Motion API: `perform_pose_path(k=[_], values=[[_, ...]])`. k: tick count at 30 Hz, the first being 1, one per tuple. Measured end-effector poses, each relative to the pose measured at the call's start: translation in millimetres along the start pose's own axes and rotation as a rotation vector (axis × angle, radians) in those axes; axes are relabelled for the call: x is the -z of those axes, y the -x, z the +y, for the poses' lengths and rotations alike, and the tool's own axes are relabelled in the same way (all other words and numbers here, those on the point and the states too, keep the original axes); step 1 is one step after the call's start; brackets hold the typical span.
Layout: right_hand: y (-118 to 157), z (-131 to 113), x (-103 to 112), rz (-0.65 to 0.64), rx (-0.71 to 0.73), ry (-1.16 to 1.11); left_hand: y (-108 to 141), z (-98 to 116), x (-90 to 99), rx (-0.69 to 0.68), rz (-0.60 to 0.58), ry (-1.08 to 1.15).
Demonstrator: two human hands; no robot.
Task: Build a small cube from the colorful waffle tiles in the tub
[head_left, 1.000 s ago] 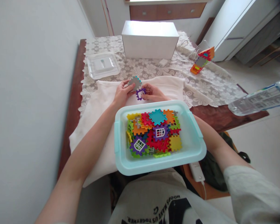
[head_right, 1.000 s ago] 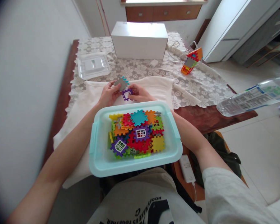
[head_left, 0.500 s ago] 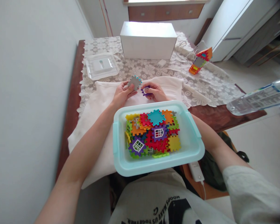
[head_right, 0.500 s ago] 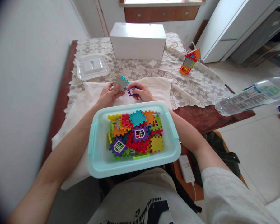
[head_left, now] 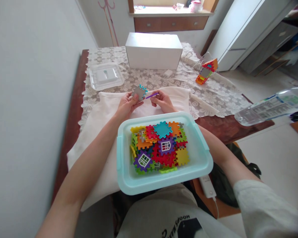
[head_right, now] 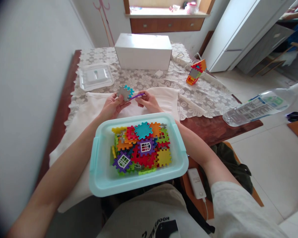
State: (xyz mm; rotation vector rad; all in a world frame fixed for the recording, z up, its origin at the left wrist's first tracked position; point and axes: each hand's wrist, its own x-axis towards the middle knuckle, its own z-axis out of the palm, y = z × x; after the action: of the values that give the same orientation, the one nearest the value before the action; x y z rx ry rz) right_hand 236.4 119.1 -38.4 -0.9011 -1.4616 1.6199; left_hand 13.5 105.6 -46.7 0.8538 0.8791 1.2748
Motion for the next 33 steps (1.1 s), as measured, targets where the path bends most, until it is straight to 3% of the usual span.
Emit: perform_pose_path(k=[2, 4, 7, 12, 16, 19, 22, 27, 30, 33], values=[[-1.5, 8.1, 0.5, 0.127, 0.136, -0.005, 1.1, 1.9, 0.5, 0.006, -0.030, 0.014], [-2.8, 16.0, 0.9, 0.167, 0.203, 0.008, 2.8, 4.2, 0.7, 0.010, -0.069, 0.033], [-3.8, 25.0, 2.3, 0.139, 0.193, 0.027, 6.0, 7.6, -0.1, 0.014, -0.100, 0.062], [-7.2, 34.3, 7.5, 0.131, 0.244, 0.023, 8.3, 8.8, -2.9, 0.051, -0.044, 0.047], [-9.5, 26.7, 16.9, 0.056, 0.222, 0.088, 6.9, 8.2, -5.0, 0.075, 0.015, 0.027], [0.7, -2.6, 29.1, -0.007, 0.210, 0.095, 6.1, 9.0, -6.7, 0.088, 0.055, 0.017], [29.1, -51.3, 42.6, -0.076, 0.302, 0.073, 5.2, 10.3, -7.7, 0.104, 0.068, 0.017], [99.5, -132.8, 46.2, -0.407, 0.332, 0.408, 2.9, 10.6, -5.2, 0.115, 0.039, 0.037], [133.5, -158.5, 33.9, -0.605, 0.372, 0.627, 2.6, 9.8, -3.5, 0.115, 0.030, 0.042], [155.0, -164.1, 20.0, -0.701, 0.354, 0.817, 2.7, 8.7, -3.2, 0.104, 0.034, 0.050]])
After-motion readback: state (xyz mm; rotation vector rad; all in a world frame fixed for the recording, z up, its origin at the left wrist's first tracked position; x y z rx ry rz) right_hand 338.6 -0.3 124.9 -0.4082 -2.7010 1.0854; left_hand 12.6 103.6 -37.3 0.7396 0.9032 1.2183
